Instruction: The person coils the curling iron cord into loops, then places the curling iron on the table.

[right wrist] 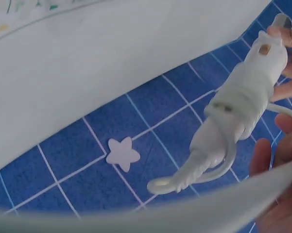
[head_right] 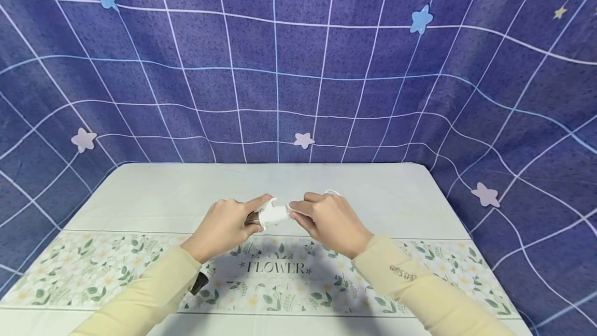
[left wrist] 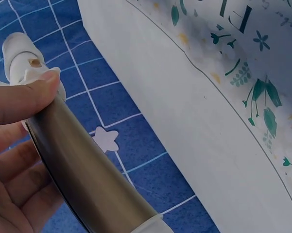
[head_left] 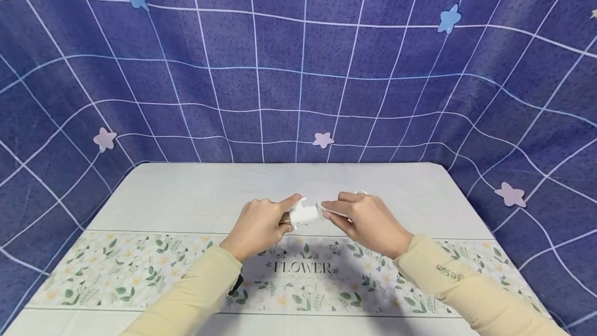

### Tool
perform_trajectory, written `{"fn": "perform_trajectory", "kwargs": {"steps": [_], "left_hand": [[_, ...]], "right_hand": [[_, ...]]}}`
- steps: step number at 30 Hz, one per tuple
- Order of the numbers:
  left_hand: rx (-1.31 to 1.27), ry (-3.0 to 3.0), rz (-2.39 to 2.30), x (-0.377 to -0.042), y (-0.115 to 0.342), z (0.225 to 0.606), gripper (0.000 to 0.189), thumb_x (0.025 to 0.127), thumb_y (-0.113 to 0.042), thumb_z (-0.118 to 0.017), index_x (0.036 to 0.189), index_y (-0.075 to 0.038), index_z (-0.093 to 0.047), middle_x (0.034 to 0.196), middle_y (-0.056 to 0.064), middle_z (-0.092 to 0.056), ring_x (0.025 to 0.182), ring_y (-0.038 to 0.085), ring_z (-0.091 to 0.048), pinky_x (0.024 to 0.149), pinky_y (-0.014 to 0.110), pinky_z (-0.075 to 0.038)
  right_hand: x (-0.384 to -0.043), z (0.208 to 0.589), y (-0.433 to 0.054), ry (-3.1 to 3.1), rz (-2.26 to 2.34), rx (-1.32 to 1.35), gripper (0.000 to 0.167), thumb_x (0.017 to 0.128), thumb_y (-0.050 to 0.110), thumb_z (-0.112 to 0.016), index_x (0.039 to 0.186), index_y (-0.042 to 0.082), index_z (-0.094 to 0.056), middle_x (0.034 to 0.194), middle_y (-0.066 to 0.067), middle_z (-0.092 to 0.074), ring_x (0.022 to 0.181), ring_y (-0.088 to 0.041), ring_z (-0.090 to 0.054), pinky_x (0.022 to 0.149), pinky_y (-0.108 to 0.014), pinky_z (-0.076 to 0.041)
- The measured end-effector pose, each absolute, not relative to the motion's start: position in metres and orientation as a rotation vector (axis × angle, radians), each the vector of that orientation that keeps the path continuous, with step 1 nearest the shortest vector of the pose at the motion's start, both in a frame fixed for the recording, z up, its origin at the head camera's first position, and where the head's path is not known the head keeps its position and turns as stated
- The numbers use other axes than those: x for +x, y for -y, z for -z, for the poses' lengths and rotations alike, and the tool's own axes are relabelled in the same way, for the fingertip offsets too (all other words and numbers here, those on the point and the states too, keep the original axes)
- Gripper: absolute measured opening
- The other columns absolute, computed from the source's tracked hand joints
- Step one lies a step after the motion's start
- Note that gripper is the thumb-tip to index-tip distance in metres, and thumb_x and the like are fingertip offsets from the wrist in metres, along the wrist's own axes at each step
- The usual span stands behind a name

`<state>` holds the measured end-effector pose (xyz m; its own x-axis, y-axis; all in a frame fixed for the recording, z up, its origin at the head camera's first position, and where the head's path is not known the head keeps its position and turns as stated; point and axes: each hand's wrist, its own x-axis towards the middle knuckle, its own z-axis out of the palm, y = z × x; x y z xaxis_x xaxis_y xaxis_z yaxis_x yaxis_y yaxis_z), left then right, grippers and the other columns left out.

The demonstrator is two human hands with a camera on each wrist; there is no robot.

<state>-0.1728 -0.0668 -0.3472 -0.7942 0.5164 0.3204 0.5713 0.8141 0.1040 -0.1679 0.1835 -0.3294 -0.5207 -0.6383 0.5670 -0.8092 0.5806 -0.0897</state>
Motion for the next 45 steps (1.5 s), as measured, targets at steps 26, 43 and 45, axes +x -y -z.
{"fn": "perform_trajectory", "kwargs": {"steps": [26,43,45], "left_hand": [[-0.650,2.643,0.342,-0.177,0.080,0.345,0.066,0.081,-0.026,-0.087,0.140,-0.013,-0.061,0.069,0.009,-0.070,0.049,0.021,-0.056,0.049,0.041,-0.050],[-0.606,2.629,0.440,-0.176,0.082,0.341,0.066,0.081,-0.023,-0.087,0.141,-0.015,-0.060,0.063,0.007,-0.065,0.047,0.016,-0.048,0.049,0.039,-0.047],[-0.600,2.634,0.470,-0.176,0.082,0.341,0.067,0.080,-0.024,-0.087,0.141,-0.016,-0.060,0.063,0.005,-0.064,0.047,0.015,-0.047,0.050,0.038,-0.046]], "right_hand": [[-0.148,0.342,-0.191,2.742,-1.221,1.079,0.035,0.108,0.022,-0.051,0.135,0.003,-0.065,0.079,0.012,-0.063,0.071,-0.005,-0.064,0.075,-0.030,-0.053],[-0.141,0.354,-0.200,2.789,-1.482,0.935,0.030,0.107,0.024,-0.054,0.125,0.009,-0.072,0.075,0.005,-0.068,0.073,-0.012,-0.064,0.064,-0.026,-0.043],[-0.141,0.355,-0.200,2.790,-1.491,0.938,0.030,0.107,0.024,-0.055,0.125,0.008,-0.073,0.074,0.005,-0.067,0.071,-0.012,-0.063,0.060,-0.025,-0.041]]}}
